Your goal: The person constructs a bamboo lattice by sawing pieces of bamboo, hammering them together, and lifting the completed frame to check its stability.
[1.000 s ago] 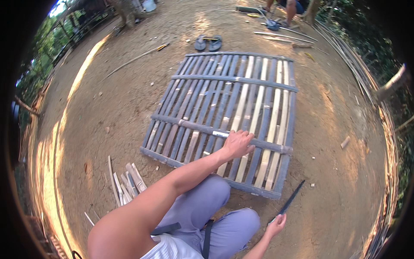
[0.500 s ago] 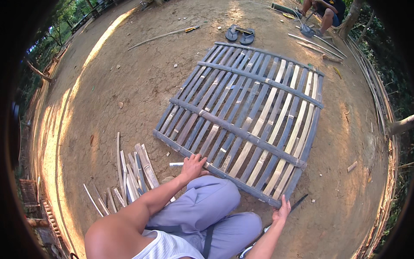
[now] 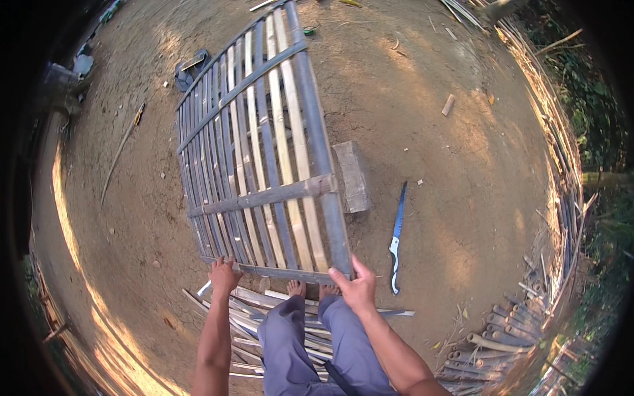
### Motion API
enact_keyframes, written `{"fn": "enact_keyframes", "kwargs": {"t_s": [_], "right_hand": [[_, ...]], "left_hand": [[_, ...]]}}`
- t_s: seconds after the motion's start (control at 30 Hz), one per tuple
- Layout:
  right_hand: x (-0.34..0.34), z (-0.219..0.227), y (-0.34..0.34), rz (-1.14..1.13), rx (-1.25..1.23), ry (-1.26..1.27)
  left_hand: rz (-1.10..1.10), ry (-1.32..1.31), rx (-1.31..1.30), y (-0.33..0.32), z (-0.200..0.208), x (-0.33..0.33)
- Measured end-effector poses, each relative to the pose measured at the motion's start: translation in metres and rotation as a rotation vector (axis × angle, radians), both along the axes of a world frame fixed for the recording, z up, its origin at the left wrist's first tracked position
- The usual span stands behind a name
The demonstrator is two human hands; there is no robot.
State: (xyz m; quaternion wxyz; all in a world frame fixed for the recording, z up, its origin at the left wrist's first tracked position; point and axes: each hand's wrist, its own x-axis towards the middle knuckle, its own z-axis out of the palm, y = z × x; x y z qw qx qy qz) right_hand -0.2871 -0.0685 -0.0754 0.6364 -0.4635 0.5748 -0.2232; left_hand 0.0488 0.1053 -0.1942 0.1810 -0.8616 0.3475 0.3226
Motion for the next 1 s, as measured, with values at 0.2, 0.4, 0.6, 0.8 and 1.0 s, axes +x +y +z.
{"fn": "enact_keyframes", "kwargs": {"t_s": [0.2, 0.4, 0.6, 0.8, 1.0], "right_hand": [[0.080, 0.136, 0.111, 0.226, -0.045, -0.054], [0.168, 0.202, 0.204, 0.788, -0.013, -0.174], [0.240, 0.177, 0.277, 1.169, 0.094, -0.534], [0.309, 0.162, 0.278, 1.326, 0.175, -0.770], [0.321, 0.135, 0.184, 1.496, 0.286, -0.643]], "left_hand": [[0.532, 0.257, -0.873, -0.089, 0.248, 0.052], [0.356, 0.071, -0.800, -0.133, 0.392, 0.118], [0.119, -0.149, -0.507, -0.085, 0.415, 0.158], [0.010, -0.271, -0.537, -0.024, 0.374, 0.150], [0.026, -0.365, -0.589, 0.040, 0.385, 0.203]]}}
